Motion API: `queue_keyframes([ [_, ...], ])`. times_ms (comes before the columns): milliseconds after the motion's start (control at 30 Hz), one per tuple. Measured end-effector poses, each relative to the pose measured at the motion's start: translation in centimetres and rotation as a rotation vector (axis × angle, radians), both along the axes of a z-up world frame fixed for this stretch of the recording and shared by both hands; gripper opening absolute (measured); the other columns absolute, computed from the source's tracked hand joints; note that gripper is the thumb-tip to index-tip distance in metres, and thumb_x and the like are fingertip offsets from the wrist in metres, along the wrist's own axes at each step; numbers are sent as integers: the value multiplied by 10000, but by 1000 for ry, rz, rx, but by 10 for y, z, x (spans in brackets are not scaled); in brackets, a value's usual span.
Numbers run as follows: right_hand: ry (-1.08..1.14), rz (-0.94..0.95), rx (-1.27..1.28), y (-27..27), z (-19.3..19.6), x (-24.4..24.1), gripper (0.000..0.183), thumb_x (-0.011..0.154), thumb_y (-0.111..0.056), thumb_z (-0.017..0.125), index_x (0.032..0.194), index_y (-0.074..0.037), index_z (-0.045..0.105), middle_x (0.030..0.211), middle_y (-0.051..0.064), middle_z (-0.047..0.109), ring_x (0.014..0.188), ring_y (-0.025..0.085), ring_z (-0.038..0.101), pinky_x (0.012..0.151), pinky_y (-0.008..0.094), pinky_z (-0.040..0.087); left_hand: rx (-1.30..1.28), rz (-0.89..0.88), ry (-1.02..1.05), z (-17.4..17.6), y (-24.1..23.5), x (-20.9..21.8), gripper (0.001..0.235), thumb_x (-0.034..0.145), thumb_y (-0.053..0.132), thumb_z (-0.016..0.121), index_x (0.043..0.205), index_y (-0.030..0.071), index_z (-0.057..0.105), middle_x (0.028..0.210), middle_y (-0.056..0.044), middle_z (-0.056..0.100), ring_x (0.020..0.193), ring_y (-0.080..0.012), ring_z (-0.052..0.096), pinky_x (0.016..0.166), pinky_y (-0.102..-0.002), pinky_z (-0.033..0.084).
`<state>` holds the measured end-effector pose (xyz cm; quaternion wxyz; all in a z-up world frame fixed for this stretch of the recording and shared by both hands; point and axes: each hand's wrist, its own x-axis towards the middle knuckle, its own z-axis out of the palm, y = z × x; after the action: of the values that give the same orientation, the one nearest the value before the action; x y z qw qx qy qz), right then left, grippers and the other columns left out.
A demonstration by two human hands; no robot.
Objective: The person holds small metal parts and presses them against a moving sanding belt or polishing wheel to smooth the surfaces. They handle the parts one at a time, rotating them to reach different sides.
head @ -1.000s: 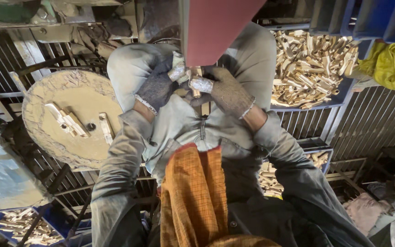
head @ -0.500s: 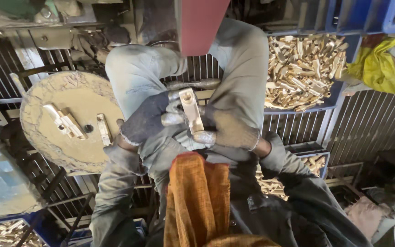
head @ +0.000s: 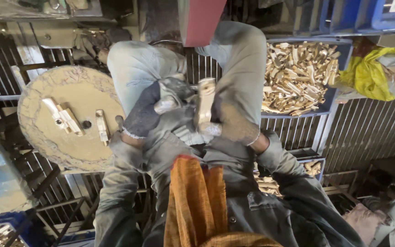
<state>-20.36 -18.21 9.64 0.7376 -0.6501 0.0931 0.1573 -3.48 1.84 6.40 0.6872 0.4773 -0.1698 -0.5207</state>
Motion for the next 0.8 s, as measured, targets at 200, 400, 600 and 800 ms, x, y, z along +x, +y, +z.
queue_keyframes([
  [200,15,-593,350,20,-25,2,569,950,-108,735,1403,-20,404,1300,133,608,1060,175,633,847,321,559,75,101,-143,-4,15,-32,392,1012,105,542,1389,7,574,1269,-55,693,1166,-142,656,1030,-293,540],
  [400,-123,-550,-252,51,-37,0,628,900,-123,830,1419,-33,488,1242,115,647,1099,177,668,948,341,588,122,201,-20,-18,14,-60,282,984,66,681,1259,23,631,1159,-52,698,1034,-138,661,880,-309,585],
  [600,-311,-291,-376,-7,-7,4,668,892,-241,861,1399,-27,483,1274,151,653,1155,283,675,1013,379,552,235,177,66,2,33,-27,234,1034,135,619,1237,26,657,983,-41,729,830,-126,695,687,-279,566],
  [800,-66,143,-740,-31,28,9,545,910,-317,803,1374,-95,625,1199,177,705,1038,348,713,904,387,569,294,61,40,22,27,4,342,1036,237,639,1291,12,667,941,-38,703,823,-136,698,667,-278,542],
])
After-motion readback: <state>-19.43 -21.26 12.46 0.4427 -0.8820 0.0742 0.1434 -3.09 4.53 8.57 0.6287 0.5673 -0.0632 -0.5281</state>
